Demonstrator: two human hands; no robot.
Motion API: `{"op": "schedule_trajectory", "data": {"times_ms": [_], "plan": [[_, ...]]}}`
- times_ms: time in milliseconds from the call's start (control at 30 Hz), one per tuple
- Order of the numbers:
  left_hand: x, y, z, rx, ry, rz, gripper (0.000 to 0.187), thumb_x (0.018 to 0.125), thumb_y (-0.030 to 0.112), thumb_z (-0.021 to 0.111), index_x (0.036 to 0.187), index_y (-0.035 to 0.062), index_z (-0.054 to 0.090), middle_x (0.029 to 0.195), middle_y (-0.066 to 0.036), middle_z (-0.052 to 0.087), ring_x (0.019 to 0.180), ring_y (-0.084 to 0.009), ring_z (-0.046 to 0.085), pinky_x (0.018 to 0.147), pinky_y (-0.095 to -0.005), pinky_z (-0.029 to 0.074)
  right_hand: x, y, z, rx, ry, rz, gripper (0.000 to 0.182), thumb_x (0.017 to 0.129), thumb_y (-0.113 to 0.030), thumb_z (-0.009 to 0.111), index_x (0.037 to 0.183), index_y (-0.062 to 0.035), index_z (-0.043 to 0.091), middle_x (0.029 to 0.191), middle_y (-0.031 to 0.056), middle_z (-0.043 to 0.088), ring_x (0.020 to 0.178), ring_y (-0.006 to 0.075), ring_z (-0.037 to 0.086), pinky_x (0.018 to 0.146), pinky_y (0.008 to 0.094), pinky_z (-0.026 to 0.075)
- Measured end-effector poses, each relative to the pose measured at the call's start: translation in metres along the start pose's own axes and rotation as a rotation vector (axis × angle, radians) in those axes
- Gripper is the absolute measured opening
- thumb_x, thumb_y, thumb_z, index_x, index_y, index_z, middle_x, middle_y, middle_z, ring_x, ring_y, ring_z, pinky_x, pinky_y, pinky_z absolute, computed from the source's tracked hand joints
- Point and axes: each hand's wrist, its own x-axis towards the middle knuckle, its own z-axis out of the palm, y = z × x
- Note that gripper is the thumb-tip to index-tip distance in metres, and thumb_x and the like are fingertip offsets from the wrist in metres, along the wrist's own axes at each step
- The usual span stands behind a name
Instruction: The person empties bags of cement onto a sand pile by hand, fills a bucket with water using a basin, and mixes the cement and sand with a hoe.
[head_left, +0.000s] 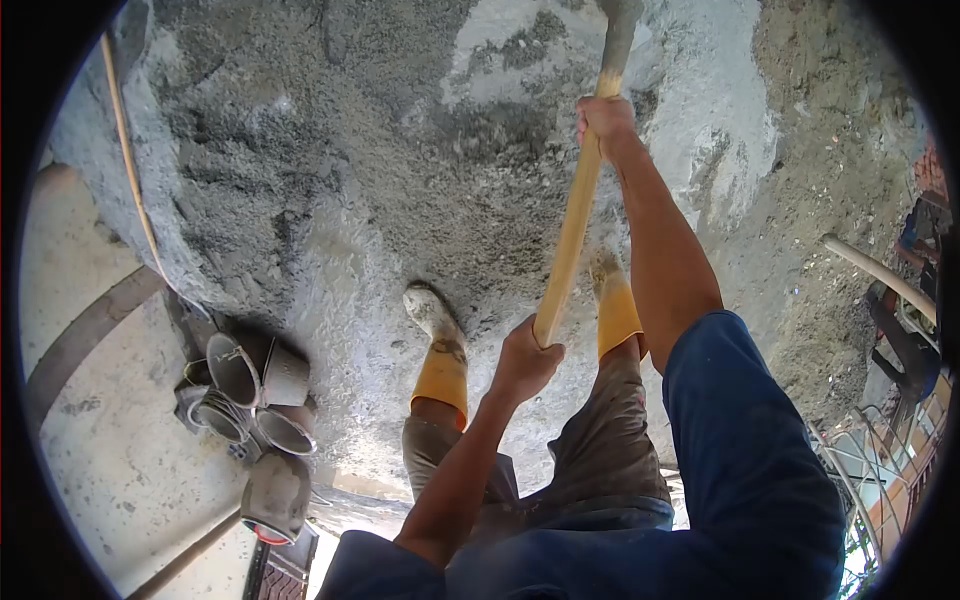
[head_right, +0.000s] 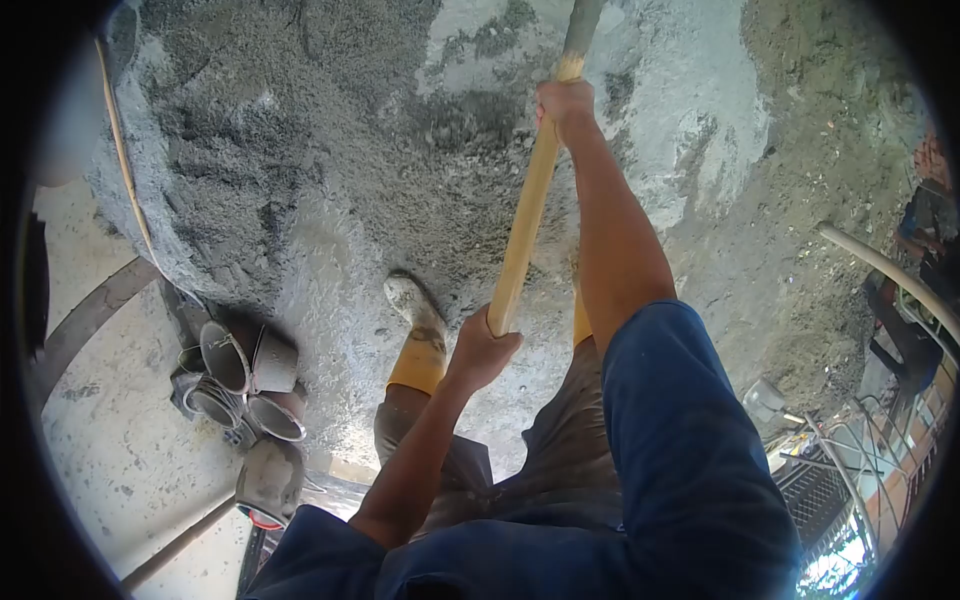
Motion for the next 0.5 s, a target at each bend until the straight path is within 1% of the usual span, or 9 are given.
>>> {"op": "schedule_trajectory", "data": {"times_ms": [33,67,100,167,200,300,367,433,500], "plan": [[-0.017,-0.012,-0.001,0.053,0.032,-0.014,0.027,0.075,0.013,0.067,0.094,-0.0019,0.056,0.066,-0.009,0.056,0.059,-0.0163,0.056,0.055,-0.0339,0.045,-0.010,0.017,0.005,0.018,-0.026,0.097,0.013,0.078,-0.004,0.063,0.068,0.0002,0.056,0.053,0.0070,0.051,0.039,0.0165,0.049,0.036,0.0329,0.042],[-0.030,-0.033,0.003,0.114,0.033,-0.020,0.032,0.075,0.011,0.061,0.105,-0.0018,0.057,0.077,-0.020,0.063,0.073,-0.0327,0.065,0.068,-0.0394,0.050,-0.023,0.033,0.006,0.009,-0.047,0.099,0.012,0.077,-0.003,0.063,0.068,0.0001,0.056,0.054,0.0069,0.051,0.039,0.0165,0.049,0.036,0.0328,0.042],[-0.046,-0.046,0.007,0.118,0.059,-0.022,0.031,0.075,0.012,0.061,0.103,-0.0018,0.058,0.079,-0.022,0.063,0.076,-0.0352,0.065,0.070,-0.0406,0.050,-0.047,0.045,0.005,-0.001,-0.068,0.095,0.012,0.077,-0.003,0.063,0.068,0.0000,0.057,0.054,0.0069,0.052,0.040,0.0166,0.049,0.036,0.0327,0.042],[-0.078,-0.098,0.025,-0.008,0.081,-0.151,0.027,0.075,0.014,0.062,0.098,-0.0004,0.060,0.080,-0.023,0.064,0.078,-0.0391,0.065,0.070,-0.0416,0.050,-0.096,0.063,0.006,-0.013,-0.086,0.122,0.006,0.076,-0.002,0.063,0.075,0.0002,0.057,0.055,0.0064,0.051,0.039,0.0160,0.049,0.036,0.0318,0.042],[-0.099,-0.106,0.028,0.070,0.093,-0.152,0.026,0.076,0.014,0.063,0.097,-0.0001,0.061,0.079,-0.024,0.063,0.080,-0.0411,0.065,0.070,-0.0424,0.050,-0.121,0.073,0.007,-0.021,-0.092,0.107,0.010,0.075,-0.002,0.062,0.083,0.0012,0.056,0.056,0.0063,0.051,0.039,0.0153,0.049,0.035,0.0308,0.042],[-0.161,-0.143,0.035,0.043,0.099,-0.173,0.025,0.076,0.014,0.064,0.095,-0.0025,0.062,0.079,-0.025,0.064,0.080,-0.0406,0.066,0.070,-0.0426,0.051,-0.212,0.078,0.009,-0.065,-0.145,0.079,0.032,0.075,-0.001,0.060,0.104,0.0037,0.047,0.059,0.0057,0.051,0.040,0.0134,0.050,0.035,0.0281,0.041],[-0.175,-0.142,0.037,-0.046,0.165,-0.160,0.024,0.076,0.014,0.065,0.093,-0.0027,0.062,0.078,-0.025,0.064,0.079,-0.0386,0.067,0.069,-0.0424,0.051,-0.227,0.058,0.017,-0.048,-0.186,0.032,0.034,0.075,0.000,0.059,0.106,0.0040,0.045,0.059,0.0056,0.051,0.040,0.0134,0.050,0.035,0.0278,0.042],[-0.139,-0.137,0.028,0.040,0.146,-0.191,0.023,0.077,0.014,0.066,0.093,-0.0024,0.062,0.077,-0.023,0.065,0.078,-0.0358,0.068,0.068,-0.0420,0.051,-0.228,0.028,0.032,-0.049,-0.245,-0.058,0.034,0.076,0.000,0.057,0.108,0.0043,0.044,0.060,0.0053,0.051,0.040,0.0136,0.051,0.035,0.0275,0.042],[-0.071,-0.135,0.019,0.087,0.257,-0.081,0.024,0.079,0.016,0.065,0.095,-0.0020,0.062,0.078,-0.023,0.065,0.077,-0.0332,0.069,0.067,-0.0429,0.051,-0.183,-0.001,0.070,-0.068,-0.300,-0.221,0.031,0.081,-0.001,0.055,0.109,0.0038,0.044,0.060,0.0052,0.051,0.041,0.0139,0.052,0.036,0.0277,0.043]]}}
